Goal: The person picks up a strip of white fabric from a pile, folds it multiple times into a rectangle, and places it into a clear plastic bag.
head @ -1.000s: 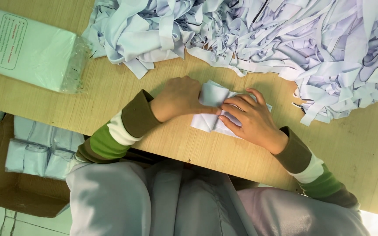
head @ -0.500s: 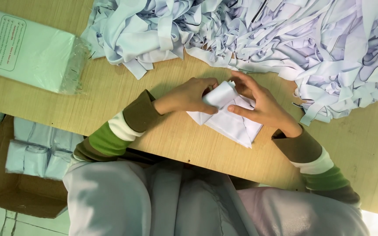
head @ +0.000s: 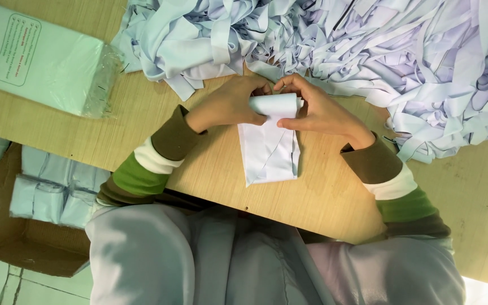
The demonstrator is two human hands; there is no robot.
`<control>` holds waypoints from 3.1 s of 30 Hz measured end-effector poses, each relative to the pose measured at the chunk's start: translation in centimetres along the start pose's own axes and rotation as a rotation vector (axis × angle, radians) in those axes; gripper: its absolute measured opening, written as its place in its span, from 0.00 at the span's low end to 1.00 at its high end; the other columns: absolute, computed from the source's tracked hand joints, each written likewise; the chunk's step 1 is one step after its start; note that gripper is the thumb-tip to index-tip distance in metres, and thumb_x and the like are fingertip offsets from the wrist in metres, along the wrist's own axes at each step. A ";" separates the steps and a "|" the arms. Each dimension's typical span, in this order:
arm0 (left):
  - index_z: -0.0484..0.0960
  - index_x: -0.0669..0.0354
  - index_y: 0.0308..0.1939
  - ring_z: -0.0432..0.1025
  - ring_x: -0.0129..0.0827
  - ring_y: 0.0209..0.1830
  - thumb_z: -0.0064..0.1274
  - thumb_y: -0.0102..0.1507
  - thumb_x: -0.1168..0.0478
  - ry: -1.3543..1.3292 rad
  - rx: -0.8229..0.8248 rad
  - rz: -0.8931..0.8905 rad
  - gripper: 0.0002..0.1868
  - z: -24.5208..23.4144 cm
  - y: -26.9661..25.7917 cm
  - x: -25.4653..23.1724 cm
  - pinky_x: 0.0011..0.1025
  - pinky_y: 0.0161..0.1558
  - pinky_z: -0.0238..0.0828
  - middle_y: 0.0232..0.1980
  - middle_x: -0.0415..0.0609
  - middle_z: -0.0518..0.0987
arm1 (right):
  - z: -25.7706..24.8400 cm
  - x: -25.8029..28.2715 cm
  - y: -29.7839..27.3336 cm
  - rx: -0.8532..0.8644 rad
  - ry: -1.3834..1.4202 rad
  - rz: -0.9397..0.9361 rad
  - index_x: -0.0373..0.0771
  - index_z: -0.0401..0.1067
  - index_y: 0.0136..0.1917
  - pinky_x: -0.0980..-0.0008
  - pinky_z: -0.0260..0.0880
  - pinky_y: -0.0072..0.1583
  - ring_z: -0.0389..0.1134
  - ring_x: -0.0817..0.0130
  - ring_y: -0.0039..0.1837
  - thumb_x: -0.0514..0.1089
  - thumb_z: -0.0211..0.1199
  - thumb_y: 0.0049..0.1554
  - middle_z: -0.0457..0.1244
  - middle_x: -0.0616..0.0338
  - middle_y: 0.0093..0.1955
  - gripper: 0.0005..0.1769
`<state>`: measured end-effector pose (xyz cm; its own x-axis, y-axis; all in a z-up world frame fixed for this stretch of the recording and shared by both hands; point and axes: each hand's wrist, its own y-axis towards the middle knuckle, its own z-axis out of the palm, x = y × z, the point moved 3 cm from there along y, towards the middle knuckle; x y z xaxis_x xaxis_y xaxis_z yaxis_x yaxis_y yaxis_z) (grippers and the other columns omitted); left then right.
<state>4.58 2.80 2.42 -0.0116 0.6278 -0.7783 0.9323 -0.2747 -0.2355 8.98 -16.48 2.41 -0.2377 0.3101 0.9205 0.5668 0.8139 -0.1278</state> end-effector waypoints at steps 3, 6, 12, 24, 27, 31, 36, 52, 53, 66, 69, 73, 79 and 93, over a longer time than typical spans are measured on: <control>0.78 0.61 0.47 0.79 0.53 0.48 0.64 0.51 0.64 0.051 -0.080 0.051 0.20 1.3 0.1 0.4 0.44 0.49 0.75 0.43 0.56 0.82 | -0.4 -2.5 0.4 -0.005 -0.017 -0.054 0.38 0.67 0.57 0.58 0.63 0.64 0.63 0.63 0.60 0.34 0.71 0.53 0.63 0.55 0.53 0.21; 0.77 0.67 0.53 0.78 0.57 0.50 0.60 0.53 0.71 0.179 -0.062 0.101 0.23 1.9 -0.5 -0.4 0.45 0.50 0.75 0.46 0.60 0.79 | -0.3 -5.5 0.2 -0.039 -0.095 -0.161 0.37 0.67 0.53 0.56 0.64 0.61 0.63 0.62 0.57 0.33 0.72 0.53 0.61 0.54 0.49 0.18; 0.76 0.53 0.37 0.71 0.54 0.58 0.70 0.49 0.59 0.254 0.125 0.241 0.18 2.1 -1.9 -1.1 0.46 0.56 0.67 0.56 0.58 0.75 | 1.2 -6.4 -1.0 -0.078 -0.383 -0.318 0.44 0.69 0.45 0.55 0.61 0.64 0.63 0.56 0.58 0.33 0.73 0.45 0.60 0.58 0.55 0.17; 0.81 0.59 0.40 0.72 0.65 0.60 0.60 0.62 0.58 0.098 0.242 0.276 0.09 1.7 -2.8 -1.3 0.51 0.56 0.71 0.60 0.69 0.73 | 0.2 -4.1 -3.9 0.013 -0.363 -0.273 0.45 0.74 0.54 0.50 0.49 0.72 0.60 0.51 0.71 0.37 0.56 0.53 0.63 0.51 0.68 0.16; 0.76 0.58 0.48 0.75 0.59 0.59 0.63 0.59 0.58 0.075 0.204 0.157 0.17 0.8 -2.8 -1.2 0.46 0.57 0.72 0.56 0.67 0.76 | 1.4 -3.6 -3.9 -0.075 -0.471 -0.224 0.44 0.62 0.65 0.50 0.52 0.71 0.63 0.51 0.68 0.54 0.74 0.50 0.63 0.50 0.66 0.35; 0.72 0.58 0.54 0.77 0.53 0.54 0.68 0.56 0.48 0.211 0.149 0.093 0.31 1.4 -2.5 -0.4 0.46 0.54 0.74 0.50 0.61 0.77 | 2.3 -2.9 -4.2 -0.098 -0.641 -0.152 0.44 0.59 0.76 0.51 0.52 0.69 0.62 0.53 0.64 0.57 0.76 0.48 0.64 0.51 0.62 0.48; 0.81 0.59 0.48 0.78 0.46 0.46 0.67 0.52 0.41 0.381 0.145 0.198 0.31 2.7 -2.1 -0.3 0.41 0.48 0.72 0.44 0.55 0.80 | 2.3 -5.0 -4.6 -0.128 -0.534 -0.134 0.45 0.68 0.64 0.58 0.58 0.65 0.64 0.56 0.60 0.56 0.76 0.50 0.62 0.57 0.55 0.33; 0.77 0.55 0.49 0.68 0.55 0.63 0.69 0.48 0.66 0.515 0.056 0.329 0.26 3.9 -2.6 0.1 0.47 0.59 0.64 0.59 0.57 0.73 | 2.4 -6.6 -4.4 -0.187 -0.564 -0.356 0.47 0.69 0.52 0.51 0.64 0.65 0.64 0.49 0.62 0.23 0.56 0.46 0.61 0.55 0.64 0.25; 0.75 0.56 0.54 0.65 0.59 0.67 0.68 0.50 0.62 0.465 0.134 0.312 0.29 3.6 -2.8 0.1 0.50 0.62 0.61 0.63 0.60 0.72 | 2.5 -6.9 -4.5 -0.168 -0.603 -0.382 0.47 0.70 0.51 0.50 0.64 0.65 0.64 0.50 0.63 0.23 0.54 0.46 0.61 0.55 0.64 0.25; 0.80 0.61 0.59 0.76 0.51 0.54 0.64 0.52 0.43 0.327 0.090 0.276 0.37 1.7 -3.2 -0.3 0.44 0.55 0.69 0.52 0.60 0.81 | 1.3 -3.4 -5.0 -0.237 -0.349 -0.491 0.38 0.66 0.73 0.48 0.43 0.79 0.46 0.48 0.83 0.42 0.48 0.57 0.48 0.43 0.81 0.31; 0.80 0.60 0.60 0.77 0.48 0.53 0.63 0.52 0.40 0.359 0.064 0.265 0.39 2.0 -2.8 0.6 0.43 0.54 0.69 0.52 0.58 0.81 | 4.5 -4.8 -5.5 -0.238 -0.779 -0.546 0.37 0.56 0.81 0.47 0.39 0.79 0.47 0.48 0.83 0.52 0.43 0.68 0.50 0.42 0.82 0.32; 0.80 0.61 0.60 0.76 0.49 0.54 0.63 0.53 0.39 0.367 0.067 0.270 0.39 2.1 -2.9 1.4 0.44 0.55 0.69 0.53 0.58 0.81 | 5.6 -5.0 -5.6 -0.130 -0.873 -0.434 0.34 0.53 0.82 0.48 0.46 0.77 0.49 0.48 0.82 0.52 0.41 0.69 0.50 0.40 0.81 0.33; 0.80 0.65 0.61 0.77 0.50 0.50 0.59 0.56 0.43 0.286 -0.037 0.326 0.36 2.3 -4.0 2.5 0.44 0.55 0.68 0.51 0.60 0.82 | 5.8 -5.4 -5.6 -0.172 -0.941 -0.447 0.36 0.52 0.82 0.50 0.51 0.76 0.53 0.50 0.79 0.56 0.45 0.68 0.51 0.44 0.81 0.36; 0.60 0.54 0.77 0.70 0.61 0.67 0.38 0.69 0.43 0.332 -0.415 0.383 0.35 4.3 -9.2 5.9 0.53 0.65 0.65 0.70 0.66 0.69 | 9.6 -0.2 -4.8 -0.388 -0.983 -0.637 0.44 0.69 0.73 0.36 0.46 0.77 0.59 0.48 0.76 0.59 0.54 0.64 0.59 0.47 0.74 0.29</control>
<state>-5.61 5.92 -2.51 0.3992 0.7513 -0.5256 0.9112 -0.2614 0.3184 -1.24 -15.75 -0.69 -0.9543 0.2855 0.0885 0.2892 0.8072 0.5146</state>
